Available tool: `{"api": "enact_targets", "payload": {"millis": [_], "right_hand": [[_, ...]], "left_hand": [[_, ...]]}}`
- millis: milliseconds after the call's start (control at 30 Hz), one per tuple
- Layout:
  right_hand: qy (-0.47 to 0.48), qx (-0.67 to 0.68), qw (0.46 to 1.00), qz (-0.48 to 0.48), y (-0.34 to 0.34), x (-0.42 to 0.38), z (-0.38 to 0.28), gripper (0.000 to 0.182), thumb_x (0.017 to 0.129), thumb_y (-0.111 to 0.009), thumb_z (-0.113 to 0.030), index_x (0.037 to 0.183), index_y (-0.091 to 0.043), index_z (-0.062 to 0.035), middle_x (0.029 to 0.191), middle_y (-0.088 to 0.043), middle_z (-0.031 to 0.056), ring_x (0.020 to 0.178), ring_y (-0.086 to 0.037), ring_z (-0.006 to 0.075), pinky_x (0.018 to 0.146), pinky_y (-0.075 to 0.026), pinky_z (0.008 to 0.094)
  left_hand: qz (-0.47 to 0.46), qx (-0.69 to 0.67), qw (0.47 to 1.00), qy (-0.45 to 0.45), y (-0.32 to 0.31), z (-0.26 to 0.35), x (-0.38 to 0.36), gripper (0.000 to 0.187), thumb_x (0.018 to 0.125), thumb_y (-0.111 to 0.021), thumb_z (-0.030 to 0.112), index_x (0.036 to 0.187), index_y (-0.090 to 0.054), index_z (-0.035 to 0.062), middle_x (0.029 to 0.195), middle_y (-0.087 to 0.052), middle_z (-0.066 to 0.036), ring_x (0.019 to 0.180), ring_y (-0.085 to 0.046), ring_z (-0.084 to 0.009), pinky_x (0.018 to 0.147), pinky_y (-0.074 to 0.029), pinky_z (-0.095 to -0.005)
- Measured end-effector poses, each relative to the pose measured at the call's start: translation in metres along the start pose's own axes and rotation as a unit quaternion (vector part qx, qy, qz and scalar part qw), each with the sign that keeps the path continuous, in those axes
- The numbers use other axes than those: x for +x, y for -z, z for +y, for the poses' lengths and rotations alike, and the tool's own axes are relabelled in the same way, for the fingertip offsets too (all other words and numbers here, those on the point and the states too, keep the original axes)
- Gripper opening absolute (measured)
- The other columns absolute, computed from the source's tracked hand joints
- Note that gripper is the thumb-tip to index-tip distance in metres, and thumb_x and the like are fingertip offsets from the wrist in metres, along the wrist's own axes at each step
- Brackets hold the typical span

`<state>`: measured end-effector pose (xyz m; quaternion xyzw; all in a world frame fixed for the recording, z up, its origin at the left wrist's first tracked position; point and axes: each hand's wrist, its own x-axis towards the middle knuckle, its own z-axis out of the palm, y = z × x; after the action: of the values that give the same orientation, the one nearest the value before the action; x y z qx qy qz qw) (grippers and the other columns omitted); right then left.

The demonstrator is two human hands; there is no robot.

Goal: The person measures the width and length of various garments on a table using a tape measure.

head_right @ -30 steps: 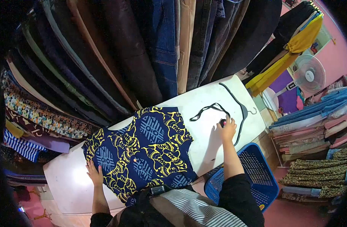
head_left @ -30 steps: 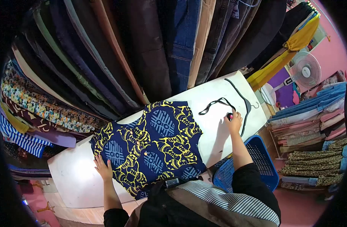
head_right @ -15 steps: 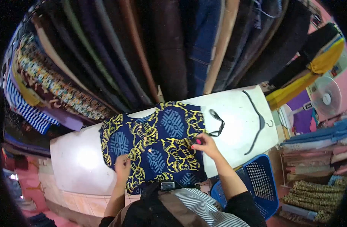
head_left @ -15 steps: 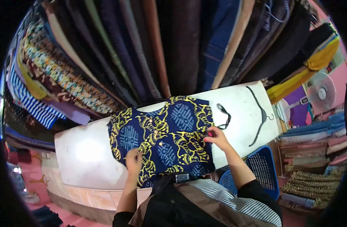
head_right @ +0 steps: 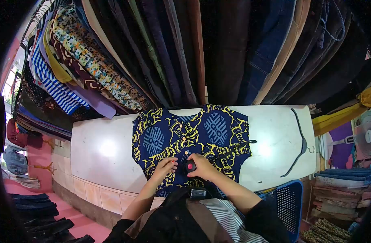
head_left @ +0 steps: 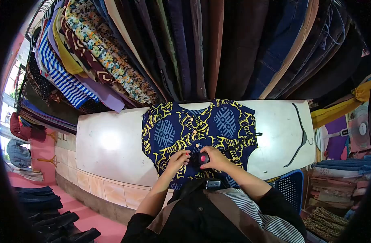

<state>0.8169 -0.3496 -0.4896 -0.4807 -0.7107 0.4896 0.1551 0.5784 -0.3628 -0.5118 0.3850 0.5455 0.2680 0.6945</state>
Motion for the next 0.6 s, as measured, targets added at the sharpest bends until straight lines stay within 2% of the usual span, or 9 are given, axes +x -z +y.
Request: {"api": "enact_targets", "payload": {"millis": [67,167,200,300,333,433,467,600], "right_hand": [[0.006,-0.016,1.0,-0.012,0.0,0.001,-0.008,0.072,0.06,-0.085,-0.022,0.123,-0.053,-0.0089,0.116,-0.056,0.017,0.104,-0.058,0.0345,0.087,-0.047,0.04],[0.104,0.052,0.988,0.1,-0.017,0.006,-0.01,0.068,0.061,-0.084,-0.015,0.122,-0.054,-0.0089,0.104,-0.056,0.0155,0.101,-0.057,0.033,0.087,-0.047,0.0398],[0.037,0.116,0.99,0.077,-0.018,0.007,-0.015,0.057,0.064,-0.079,-0.01,0.116,-0.057,-0.0095,0.099,-0.055,0.0137,0.096,-0.057,0.0318,0.086,-0.047,0.0403],[0.086,0.037,0.993,0.074,-0.016,0.015,-0.01,0.049,0.065,-0.075,-0.008,0.111,-0.056,-0.0082,0.098,-0.054,0.013,0.093,-0.058,0.0311,0.084,-0.047,0.0413],[0.096,0.03,0.992,0.081,-0.015,0.015,-0.01,0.044,0.067,-0.072,-0.008,0.107,-0.054,-0.0066,0.096,-0.054,0.0124,0.092,-0.058,0.032,0.081,-0.048,0.0417],[0.087,0.02,0.992,0.092,-0.019,0.012,-0.009,0.043,0.068,-0.071,-0.008,0.107,-0.054,-0.0068,0.097,-0.052,0.013,0.09,-0.058,0.0337,0.077,-0.049,0.0411],[0.11,0.015,0.989,0.1,-0.024,0.012,-0.006,0.04,0.071,-0.071,-0.008,0.107,-0.054,-0.0065,0.102,-0.051,0.0131,0.091,-0.059,0.0349,0.075,-0.05,0.0409],[0.13,0.014,0.988,0.076,-0.036,0.01,0.002,0.03,0.081,-0.069,-0.008,0.108,-0.056,-0.0064,0.1,-0.056,0.0131,0.094,-0.059,0.0336,0.078,-0.049,0.0382]], "left_hand": [[-0.034,0.013,0.999,-0.036,0.002,-0.004,-0.001,0.03,0.095,-0.058,0.013,0.123,-0.057,0.0027,0.102,-0.063,-0.005,0.089,-0.061,-0.0108,0.078,-0.052,-0.0261],[-0.07,-0.037,0.994,-0.069,-0.01,-0.002,-0.002,0.032,0.092,-0.062,0.011,0.122,-0.058,0.001,0.101,-0.063,-0.005,0.091,-0.061,-0.0109,0.078,-0.053,-0.026],[-0.061,-0.032,0.995,-0.074,-0.013,-0.001,-0.001,0.033,0.091,-0.063,0.009,0.123,-0.057,0.0013,0.104,-0.064,-0.006,0.093,-0.062,-0.0129,0.08,-0.054,-0.0273],[-0.061,-0.087,0.994,-0.021,-0.01,0.005,-0.002,0.034,0.092,-0.062,0.01,0.124,-0.056,-0.0006,0.107,-0.064,-0.009,0.097,-0.063,-0.0165,0.084,-0.054,-0.0292],[-0.073,-0.165,0.984,0.005,-0.005,0.002,-0.002,0.034,0.093,-0.061,0.012,0.123,-0.056,-0.0028,0.108,-0.064,-0.01,0.098,-0.065,-0.0194,0.085,-0.055,-0.031],[-0.028,-0.125,0.99,0.052,-0.009,0.01,-0.009,0.033,0.092,-0.062,0.013,0.12,-0.058,-0.0043,0.103,-0.066,-0.01,0.094,-0.067,-0.0205,0.083,-0.056,-0.0317],[0.003,-0.11,0.993,0.044,-0.014,0.014,-0.012,0.025,0.09,-0.064,0.013,0.109,-0.063,-0.0039,0.096,-0.068,-0.01,0.086,-0.068,-0.0185,0.077,-0.057,-0.0304],[0.025,-0.043,0.998,0.05,-0.014,-0.007,-0.002,0.014,0.087,-0.067,0.011,0.092,-0.064,-0.0019,0.087,-0.069,-0.009,0.075,-0.068,-0.0155,0.067,-0.056,-0.0257]]}}
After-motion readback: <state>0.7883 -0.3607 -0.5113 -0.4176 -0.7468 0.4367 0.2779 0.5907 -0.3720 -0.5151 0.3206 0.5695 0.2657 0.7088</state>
